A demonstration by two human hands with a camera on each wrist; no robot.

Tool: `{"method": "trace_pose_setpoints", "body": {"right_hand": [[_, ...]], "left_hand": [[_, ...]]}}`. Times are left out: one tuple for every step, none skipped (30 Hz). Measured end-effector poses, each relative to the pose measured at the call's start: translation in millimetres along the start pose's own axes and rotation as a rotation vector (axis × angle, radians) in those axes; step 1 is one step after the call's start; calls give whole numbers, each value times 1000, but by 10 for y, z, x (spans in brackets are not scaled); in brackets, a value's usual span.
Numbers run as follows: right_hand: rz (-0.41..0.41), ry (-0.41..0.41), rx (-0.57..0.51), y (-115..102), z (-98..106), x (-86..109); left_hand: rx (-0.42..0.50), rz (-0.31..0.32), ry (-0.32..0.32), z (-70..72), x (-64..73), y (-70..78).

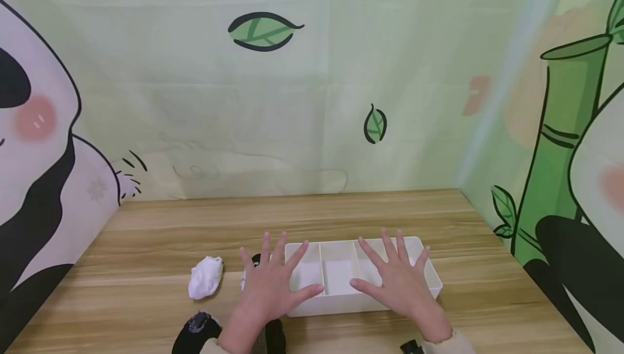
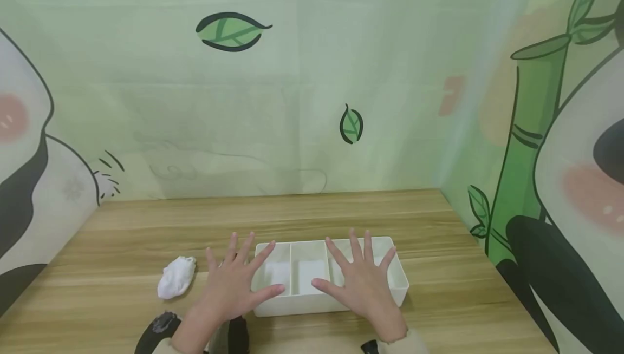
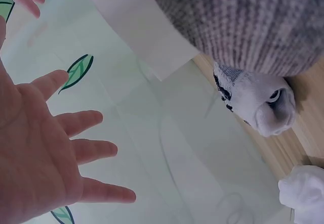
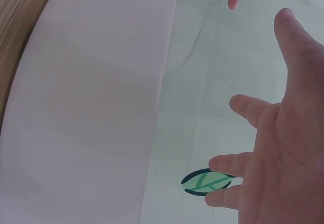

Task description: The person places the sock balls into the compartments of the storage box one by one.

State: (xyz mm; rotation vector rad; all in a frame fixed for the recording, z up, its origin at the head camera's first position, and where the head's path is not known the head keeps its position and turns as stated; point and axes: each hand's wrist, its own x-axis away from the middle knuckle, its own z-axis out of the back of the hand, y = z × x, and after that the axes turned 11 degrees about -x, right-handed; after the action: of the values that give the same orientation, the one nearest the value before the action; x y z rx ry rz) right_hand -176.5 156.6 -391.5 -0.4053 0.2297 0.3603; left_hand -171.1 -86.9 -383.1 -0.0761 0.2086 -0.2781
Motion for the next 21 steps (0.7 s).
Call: {"method": "trace_pose_setpoints", "body": {"right_hand": [[1,1,-6,5,1,3],[4,3,-11,11,3,6],[7,6,-18,17,6,10],[10,9,-23,25,8,13],[13,11,-31,34,11,17],[16,14,-42,43,14,19],[20,16,-53,54,14,21],[24,18,-62,65,14,22],[28,18,-72,78,13,23],[33,19,-80,92,11,25],[39,20,-90,107,10,26],[47,23,-97,123,8,28],[55,26,-103,139,8,30],[64,31,-110,155,8,34],[71,35,-117,171,9,38],[78,37,-123,188,11,40],[82,36,-134,204,15,43],[87,37,-143,219,21,47],[94,39,-150,234,26,51],[100,43,-159,249,32,57],[105,44,-167,264,39,62]], "left_hand": [[7,-2,1,-1,2,-1],[16,-5,3,-2,5,-2],[23,-8,4,-3,7,-4],[29,-12,6,-4,11,-6],[36,-16,7,-5,15,-8],[45,-19,8,-7,19,-10],[57,-23,9,-8,25,-12],[65,-26,11,-10,29,-15],[70,-28,13,-11,33,-16],[78,-30,16,-14,38,-17],[86,-33,20,-17,41,-19],[93,-35,24,-20,44,-20],[98,-38,29,-21,45,-23],[101,-41,34,-24,47,-25],[107,-44,43,-27,52,-28],[113,-49,54,-30,59,-32],[120,-54,66,-35,64,-37],[126,-60,80,-39,71,-44],[131,-67,93,-43,78,-50],[142,-73,105,-47,86,-56],[155,-81,114,-50,93,-62]]}}
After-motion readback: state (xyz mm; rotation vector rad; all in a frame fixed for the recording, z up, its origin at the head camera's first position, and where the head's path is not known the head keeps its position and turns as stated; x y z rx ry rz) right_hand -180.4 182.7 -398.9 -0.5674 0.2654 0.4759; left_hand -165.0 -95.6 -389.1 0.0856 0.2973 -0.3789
